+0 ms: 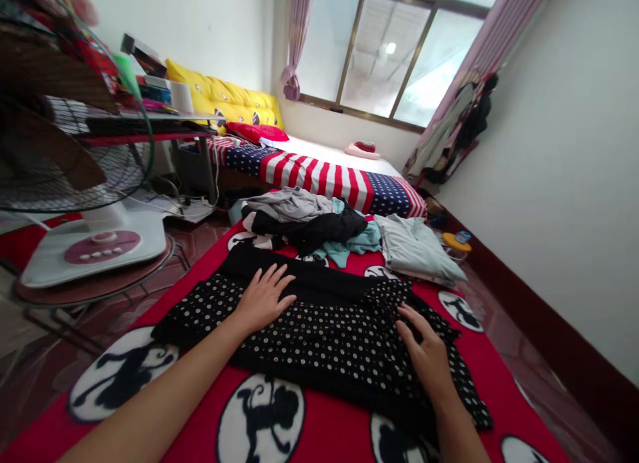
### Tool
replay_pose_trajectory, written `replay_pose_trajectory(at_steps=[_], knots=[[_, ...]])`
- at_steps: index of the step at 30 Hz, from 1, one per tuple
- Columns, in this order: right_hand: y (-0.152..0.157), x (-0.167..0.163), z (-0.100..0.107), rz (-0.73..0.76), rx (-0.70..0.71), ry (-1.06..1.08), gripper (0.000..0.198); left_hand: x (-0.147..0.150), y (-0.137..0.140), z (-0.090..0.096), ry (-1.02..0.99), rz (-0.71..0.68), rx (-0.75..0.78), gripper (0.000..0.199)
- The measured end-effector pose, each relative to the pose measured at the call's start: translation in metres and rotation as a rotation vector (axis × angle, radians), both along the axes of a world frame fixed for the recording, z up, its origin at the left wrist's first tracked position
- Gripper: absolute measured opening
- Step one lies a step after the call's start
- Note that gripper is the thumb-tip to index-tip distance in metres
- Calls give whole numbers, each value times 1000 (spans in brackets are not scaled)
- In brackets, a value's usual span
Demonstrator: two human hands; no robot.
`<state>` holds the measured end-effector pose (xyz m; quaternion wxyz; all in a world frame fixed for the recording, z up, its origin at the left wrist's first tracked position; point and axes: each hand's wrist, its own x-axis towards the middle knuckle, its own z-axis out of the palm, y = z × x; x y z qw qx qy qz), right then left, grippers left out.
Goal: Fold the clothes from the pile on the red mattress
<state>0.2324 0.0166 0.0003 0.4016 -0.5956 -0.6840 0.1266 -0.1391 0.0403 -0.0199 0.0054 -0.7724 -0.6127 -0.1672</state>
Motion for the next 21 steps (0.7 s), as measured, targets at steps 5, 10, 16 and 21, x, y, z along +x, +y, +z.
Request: replay_pose_trajectory(at_steps=[5,10,16,21], knots=[[-50,9,5,-132,-31,1,39,-1,3,-5,-71,1,49,41],[-77,10,-4,-87,-104,-132,60,-3,5,-9,-150,-26,91,34],[-83,18,-4,-102,-202,-88,45,-6,5,-10,-228,-45,142,34],[-71,31,4,-198,-155,207,44,-6,3,-7,-314,-105,164,36]])
